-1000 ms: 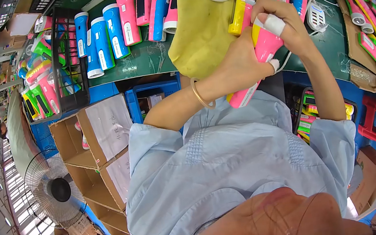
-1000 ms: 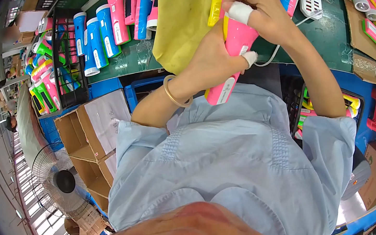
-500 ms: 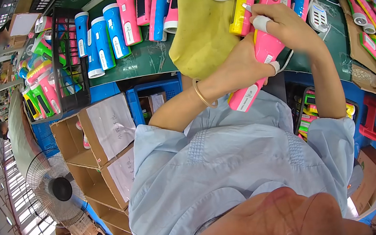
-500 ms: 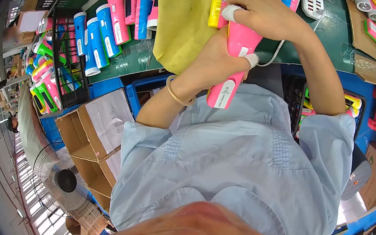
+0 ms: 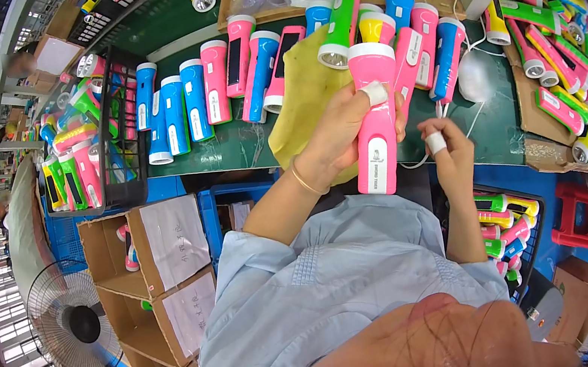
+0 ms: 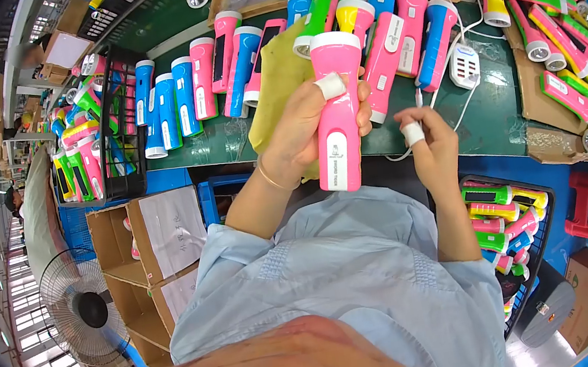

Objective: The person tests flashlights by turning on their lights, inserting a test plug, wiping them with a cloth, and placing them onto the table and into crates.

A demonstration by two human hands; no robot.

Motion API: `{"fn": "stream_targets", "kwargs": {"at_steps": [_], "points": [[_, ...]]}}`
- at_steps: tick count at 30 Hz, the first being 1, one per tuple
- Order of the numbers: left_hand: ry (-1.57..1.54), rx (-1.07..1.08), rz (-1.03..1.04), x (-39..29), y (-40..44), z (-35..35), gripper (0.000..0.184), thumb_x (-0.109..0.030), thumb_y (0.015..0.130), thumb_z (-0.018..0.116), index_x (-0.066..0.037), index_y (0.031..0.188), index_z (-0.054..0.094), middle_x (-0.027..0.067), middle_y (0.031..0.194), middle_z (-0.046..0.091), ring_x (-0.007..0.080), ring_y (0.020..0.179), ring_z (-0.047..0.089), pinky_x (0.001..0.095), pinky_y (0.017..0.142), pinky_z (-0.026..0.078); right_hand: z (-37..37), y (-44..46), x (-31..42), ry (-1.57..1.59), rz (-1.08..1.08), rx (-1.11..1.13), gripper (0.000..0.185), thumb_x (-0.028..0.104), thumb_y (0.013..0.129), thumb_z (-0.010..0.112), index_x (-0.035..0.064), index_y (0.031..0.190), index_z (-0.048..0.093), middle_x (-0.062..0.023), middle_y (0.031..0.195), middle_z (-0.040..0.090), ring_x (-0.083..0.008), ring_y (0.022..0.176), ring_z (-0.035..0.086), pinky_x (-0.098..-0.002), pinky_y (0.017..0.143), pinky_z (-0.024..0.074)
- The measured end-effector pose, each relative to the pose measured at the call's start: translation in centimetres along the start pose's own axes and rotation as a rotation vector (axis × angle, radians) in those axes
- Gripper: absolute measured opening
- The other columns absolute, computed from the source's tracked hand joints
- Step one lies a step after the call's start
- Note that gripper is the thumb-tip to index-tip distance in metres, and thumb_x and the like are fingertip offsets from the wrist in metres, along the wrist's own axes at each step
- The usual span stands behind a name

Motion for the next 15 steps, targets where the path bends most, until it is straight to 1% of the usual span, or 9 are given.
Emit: {"fn": "stream_targets", "kwargs": {"at_steps": [2,5,8,13,15], "points": [[0.017,-0.009,0.033,0.0,0.3,-0.1,0.030,-0.018,0.086,0.054,-0.001,0.109,0.047,0.0097,0.087,0.056,0.0196,0.065,0.057,0.0327,0.061,0.049,-0.4,-0.7,-1.6,0.024,0.022,-0.026,0.011,0.007,0.088,0.053,-0.0011,0.089,0.061,0.0000,0.073,0.054,-0.0042,0.062,0.045,-0.0191,0.054,0.0350],[0.006,-0.049,0.051,-0.1,0.7,-0.7,0.031,-0.019,0.086,0.055,0.000,0.110,0.047,0.0096,0.086,0.056,0.0192,0.065,0.057,0.0320,0.062,0.049,-0.7,-1.2,-3.3,-0.038,0.030,-0.034,0.011,0.007,0.087,0.054,-0.0012,0.089,0.061,0.0005,0.072,0.055,-0.0042,0.061,0.045,-0.0194,0.053,0.0349],[-0.036,-0.061,0.045,-0.2,0.8,-0.7,0.031,-0.022,0.088,0.055,-0.001,0.110,0.047,0.0093,0.085,0.056,0.0190,0.064,0.057,0.0313,0.060,0.049,-0.7,-1.3,-3.1,-0.077,-0.010,-0.078,0.010,0.006,0.086,0.055,-0.0012,0.087,0.061,0.0001,0.071,0.055,-0.0045,0.060,0.043,-0.0199,0.053,0.0343],[-0.139,-0.053,-0.032,0.7,0.9,-0.9,0.037,-0.031,0.090,0.052,-0.001,0.110,0.047,0.0086,0.082,0.056,0.0189,0.061,0.056,0.0315,0.057,0.048,-0.6,-1.3,-2.9,-0.127,-0.050,-0.099,0.009,0.006,0.084,0.056,-0.0011,0.084,0.062,-0.0017,0.069,0.055,-0.0059,0.058,0.042,-0.0215,0.052,0.0334],[-0.154,-0.054,-0.060,1.1,1.0,-1.1,0.037,-0.032,0.090,0.051,-0.001,0.110,0.047,0.0085,0.082,0.056,0.0190,0.060,0.056,0.0319,0.056,0.048,-0.6,-1.3,-3.0,-0.152,-0.067,-0.096,0.008,0.005,0.083,0.057,-0.0009,0.083,0.062,-0.0026,0.068,0.054,-0.0068,0.057,0.042,-0.0224,0.051,0.0332]]}}
Point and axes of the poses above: each hand's wrist, its own y-axis towards the middle knuckle, its own z-axis out of the palm, x = y × z, the point moved 9 cm from there along y, towards the middle knuckle
